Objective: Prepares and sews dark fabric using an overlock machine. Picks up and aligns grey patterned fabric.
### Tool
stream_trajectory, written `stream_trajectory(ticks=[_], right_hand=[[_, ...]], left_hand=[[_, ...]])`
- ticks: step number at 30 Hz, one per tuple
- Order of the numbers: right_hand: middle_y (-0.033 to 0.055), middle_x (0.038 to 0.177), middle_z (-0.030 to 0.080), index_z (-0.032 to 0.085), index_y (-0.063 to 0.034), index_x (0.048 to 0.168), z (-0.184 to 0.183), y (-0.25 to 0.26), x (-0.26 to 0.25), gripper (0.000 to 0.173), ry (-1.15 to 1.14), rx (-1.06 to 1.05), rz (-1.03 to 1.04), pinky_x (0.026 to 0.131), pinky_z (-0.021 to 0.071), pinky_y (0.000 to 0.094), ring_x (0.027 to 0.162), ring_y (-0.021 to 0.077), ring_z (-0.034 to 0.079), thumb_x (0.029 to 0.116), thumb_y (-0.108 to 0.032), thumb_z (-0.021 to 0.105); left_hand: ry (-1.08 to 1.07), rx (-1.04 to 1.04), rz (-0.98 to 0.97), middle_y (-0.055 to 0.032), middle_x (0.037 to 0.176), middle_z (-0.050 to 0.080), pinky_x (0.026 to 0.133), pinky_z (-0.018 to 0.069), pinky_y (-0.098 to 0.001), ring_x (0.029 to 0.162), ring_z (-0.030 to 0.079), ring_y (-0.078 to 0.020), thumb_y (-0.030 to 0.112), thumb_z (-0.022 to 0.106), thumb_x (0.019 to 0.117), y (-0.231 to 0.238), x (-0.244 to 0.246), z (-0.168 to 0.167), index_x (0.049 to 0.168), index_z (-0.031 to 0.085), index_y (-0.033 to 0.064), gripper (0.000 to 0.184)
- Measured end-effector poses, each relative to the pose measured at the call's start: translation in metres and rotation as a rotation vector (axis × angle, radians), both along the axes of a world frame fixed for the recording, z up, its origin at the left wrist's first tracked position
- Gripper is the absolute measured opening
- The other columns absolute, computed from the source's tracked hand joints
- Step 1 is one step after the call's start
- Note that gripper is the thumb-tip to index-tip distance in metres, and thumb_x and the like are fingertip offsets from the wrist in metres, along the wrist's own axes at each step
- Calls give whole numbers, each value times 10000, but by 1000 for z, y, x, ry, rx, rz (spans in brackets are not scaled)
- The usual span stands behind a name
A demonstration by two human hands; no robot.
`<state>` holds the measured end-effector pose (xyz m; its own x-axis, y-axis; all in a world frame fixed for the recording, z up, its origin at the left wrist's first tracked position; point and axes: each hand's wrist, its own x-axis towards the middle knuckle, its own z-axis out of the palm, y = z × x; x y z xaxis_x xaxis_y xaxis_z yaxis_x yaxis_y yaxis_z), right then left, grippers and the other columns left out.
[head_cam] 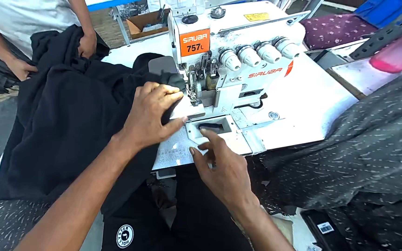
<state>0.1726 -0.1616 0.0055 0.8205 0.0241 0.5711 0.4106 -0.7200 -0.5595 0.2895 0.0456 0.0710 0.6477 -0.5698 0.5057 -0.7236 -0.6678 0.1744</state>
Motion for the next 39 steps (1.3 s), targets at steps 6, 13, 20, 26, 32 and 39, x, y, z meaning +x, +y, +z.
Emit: stream_trajectory(ticks=[6, 13, 20, 26, 32, 39], right_hand=[[-35, 771, 684, 623, -73, 1278, -7, -9, 3, 376, -2, -2, 25, 482, 518, 277, 572, 81, 612, 968, -284, 649], [33, 898, 684, 357, -83, 1551, 16, 8, 23, 670, 86, 295, 4, 552, 559, 328, 641, 117, 630, 941, -95, 634], [39, 1097, 743, 351, -25, 1523, -11, -11, -14, 604, 66, 407, 165, 640, 637, 298, 769, 103, 725, 1007, -193, 615], [63, 841, 736, 619, 5, 1288, -32, -12, -3, 377, 99, 107, 111, 486, 527, 286, 568, 82, 623, 999, -235, 583], [36, 785, 691, 748, -84, 1094, -27, -12, 11, 349, 197, -73, 78, 521, 510, 382, 603, 153, 613, 979, -366, 576], [158, 806, 691, 702, 16, 1144, -11, -17, 19, 342, 396, -70, 246, 617, 548, 478, 654, 273, 647, 997, -287, 640]], left_hand=[[23, 3, 113, -106, 1120, 672, 866, 568, -324, 1015, 648, -230, 89, 598, 1009, -13, -59, 6, 1202, 732, 47, 238], [231, -456, 102, -111, 1064, 731, 851, 595, -352, 970, 708, -192, 24, 615, 968, -96, -68, 8, 1096, 761, 17, 194], [293, -952, -66, -118, 1163, 735, 929, 604, -313, 1062, 706, -149, -5, 598, 996, -32, -66, 33, 1145, 734, -50, 207], [275, -573, 736, -234, 1677, 185, 1156, 400, -548, 1480, 368, -357, 411, 746, 908, 182, -35, 54, 1637, 201, 68, 972], [633, -58, 949, -236, 1553, 404, 964, 522, -648, 1240, 585, -426, 656, 816, 737, 211, -129, -19, 1620, 293, 113, 1161], [858, -39, 632, -189, 1137, 703, 991, 520, -561, 1101, 676, -317, 312, 596, 1031, 194, -87, -4, 1225, 669, 10, 366]])
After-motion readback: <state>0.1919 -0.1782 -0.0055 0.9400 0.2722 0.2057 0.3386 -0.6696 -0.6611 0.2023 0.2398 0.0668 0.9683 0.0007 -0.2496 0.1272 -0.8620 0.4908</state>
